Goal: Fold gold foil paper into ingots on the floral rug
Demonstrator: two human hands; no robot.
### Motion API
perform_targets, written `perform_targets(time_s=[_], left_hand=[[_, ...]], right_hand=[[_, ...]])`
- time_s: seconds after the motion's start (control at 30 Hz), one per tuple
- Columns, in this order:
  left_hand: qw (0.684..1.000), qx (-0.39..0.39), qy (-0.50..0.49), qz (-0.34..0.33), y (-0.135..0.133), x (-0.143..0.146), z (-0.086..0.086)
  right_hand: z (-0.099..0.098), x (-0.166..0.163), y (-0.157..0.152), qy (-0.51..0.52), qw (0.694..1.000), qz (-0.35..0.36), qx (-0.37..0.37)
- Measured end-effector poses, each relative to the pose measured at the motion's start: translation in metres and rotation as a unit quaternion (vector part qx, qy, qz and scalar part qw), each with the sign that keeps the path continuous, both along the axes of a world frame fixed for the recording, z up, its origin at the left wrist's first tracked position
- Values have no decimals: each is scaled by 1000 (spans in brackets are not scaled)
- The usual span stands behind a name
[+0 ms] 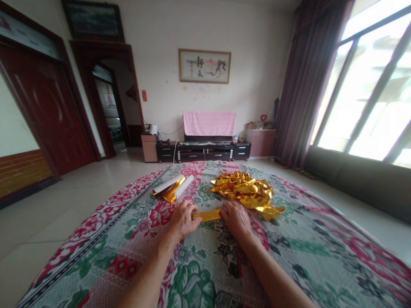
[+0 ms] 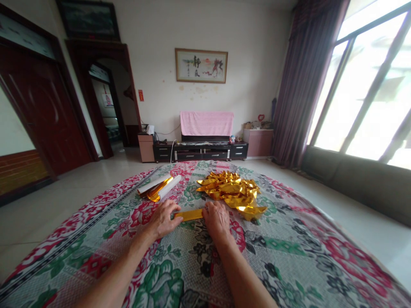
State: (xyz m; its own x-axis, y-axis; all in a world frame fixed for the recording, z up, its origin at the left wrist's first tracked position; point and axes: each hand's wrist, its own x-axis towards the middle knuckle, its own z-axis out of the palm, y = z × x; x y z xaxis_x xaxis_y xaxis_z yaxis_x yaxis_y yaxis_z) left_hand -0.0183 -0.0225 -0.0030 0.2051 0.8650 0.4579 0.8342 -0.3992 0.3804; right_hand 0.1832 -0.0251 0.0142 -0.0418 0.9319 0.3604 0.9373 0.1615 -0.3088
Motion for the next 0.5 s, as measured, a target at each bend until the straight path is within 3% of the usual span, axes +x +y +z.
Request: perform_targets(time_s=[0.5], left_hand=[[999,-11,23,-35,-3,-2,7]], right_hand=[[0,9,-2,12,997,73,30]])
